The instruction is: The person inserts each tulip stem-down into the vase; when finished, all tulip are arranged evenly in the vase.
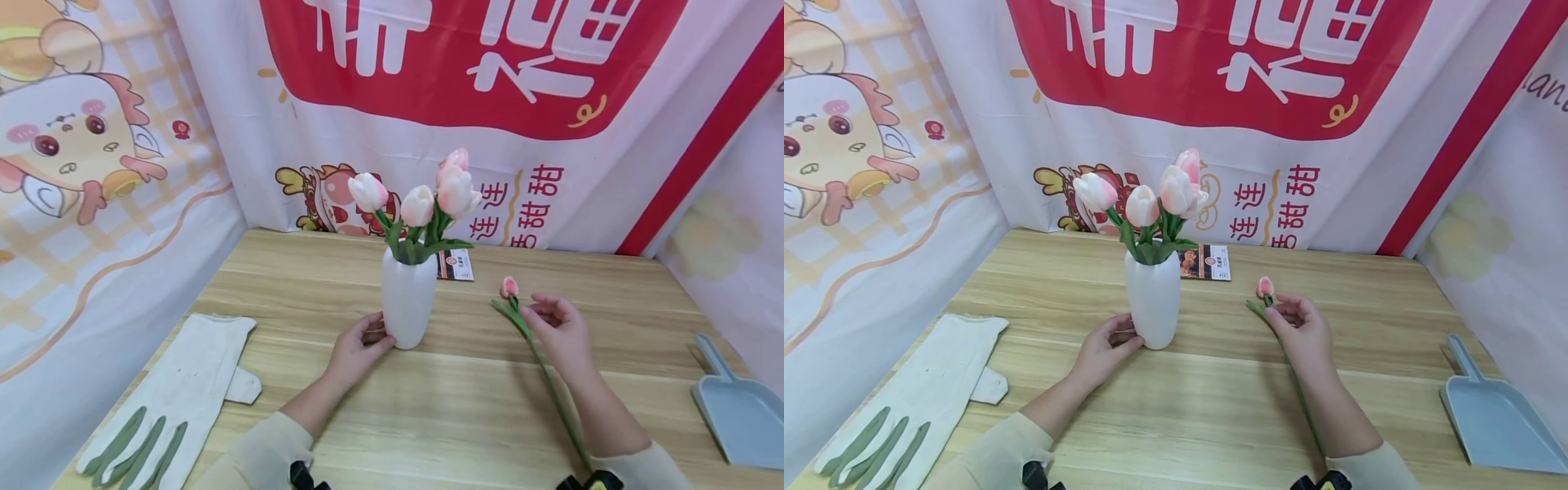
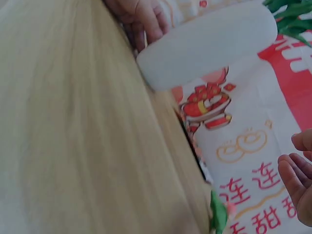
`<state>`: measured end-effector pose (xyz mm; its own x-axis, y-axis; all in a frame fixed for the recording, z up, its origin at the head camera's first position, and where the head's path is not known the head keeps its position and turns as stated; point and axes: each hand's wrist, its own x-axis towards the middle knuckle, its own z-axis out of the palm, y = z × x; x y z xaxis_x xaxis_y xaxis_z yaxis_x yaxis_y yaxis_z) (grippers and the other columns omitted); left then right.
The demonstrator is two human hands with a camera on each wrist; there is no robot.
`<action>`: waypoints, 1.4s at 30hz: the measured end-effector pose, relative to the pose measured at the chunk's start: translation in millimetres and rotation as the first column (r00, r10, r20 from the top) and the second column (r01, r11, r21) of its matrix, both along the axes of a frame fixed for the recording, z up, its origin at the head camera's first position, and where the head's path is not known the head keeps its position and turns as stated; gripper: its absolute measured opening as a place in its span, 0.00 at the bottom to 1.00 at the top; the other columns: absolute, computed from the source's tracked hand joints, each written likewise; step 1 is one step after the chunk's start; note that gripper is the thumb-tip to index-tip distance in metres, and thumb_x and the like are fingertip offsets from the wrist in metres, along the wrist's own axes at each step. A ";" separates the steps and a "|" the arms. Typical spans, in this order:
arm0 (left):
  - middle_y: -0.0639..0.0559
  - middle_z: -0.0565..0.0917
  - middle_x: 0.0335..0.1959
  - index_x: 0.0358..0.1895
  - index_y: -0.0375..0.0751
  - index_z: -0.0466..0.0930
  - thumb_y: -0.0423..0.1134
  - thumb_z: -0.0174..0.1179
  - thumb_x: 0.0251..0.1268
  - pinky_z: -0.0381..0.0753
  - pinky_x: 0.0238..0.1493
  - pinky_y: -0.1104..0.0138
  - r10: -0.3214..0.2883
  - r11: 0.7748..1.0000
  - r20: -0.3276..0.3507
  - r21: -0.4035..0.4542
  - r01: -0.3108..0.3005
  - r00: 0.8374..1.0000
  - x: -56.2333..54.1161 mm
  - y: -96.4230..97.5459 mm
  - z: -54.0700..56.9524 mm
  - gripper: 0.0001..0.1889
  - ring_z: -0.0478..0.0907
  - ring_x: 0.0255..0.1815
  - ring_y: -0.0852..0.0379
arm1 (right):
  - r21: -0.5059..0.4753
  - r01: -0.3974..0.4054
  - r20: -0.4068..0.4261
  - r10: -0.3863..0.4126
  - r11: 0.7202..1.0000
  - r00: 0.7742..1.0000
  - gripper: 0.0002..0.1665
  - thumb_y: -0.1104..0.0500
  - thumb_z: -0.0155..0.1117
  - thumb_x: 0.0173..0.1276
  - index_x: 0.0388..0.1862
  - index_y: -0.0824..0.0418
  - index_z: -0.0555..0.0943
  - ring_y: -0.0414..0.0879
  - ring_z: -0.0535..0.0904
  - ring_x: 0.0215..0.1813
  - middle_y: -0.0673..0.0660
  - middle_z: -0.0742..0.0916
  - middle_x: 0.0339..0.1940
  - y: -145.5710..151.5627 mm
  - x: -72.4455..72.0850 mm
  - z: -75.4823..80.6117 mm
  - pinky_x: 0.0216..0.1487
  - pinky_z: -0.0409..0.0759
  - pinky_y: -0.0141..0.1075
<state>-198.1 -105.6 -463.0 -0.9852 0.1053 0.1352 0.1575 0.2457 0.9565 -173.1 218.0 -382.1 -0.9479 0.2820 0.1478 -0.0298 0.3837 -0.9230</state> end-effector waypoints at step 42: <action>0.41 0.84 0.53 0.62 0.38 0.76 0.36 0.69 0.59 0.84 0.57 0.56 0.009 1.000 0.017 -0.015 -0.009 1.000 2.0 -0.1 2.7 0.26 0.84 0.52 0.45 | 0.345 -0.311 0.350 0.186 0.886 0.918 0.23 0.58 0.68 0.64 0.53 0.72 0.80 0.42 0.75 0.35 0.55 0.85 0.34 56.0 3.8 -55.8 0.29 0.75 0.28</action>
<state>-196.0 -105.7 -460.2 -0.9883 0.0985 0.1166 0.1387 0.2612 0.9553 -169.2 274.0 -438.0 -0.9943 0.0108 -0.1059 0.0805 0.7272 -0.6817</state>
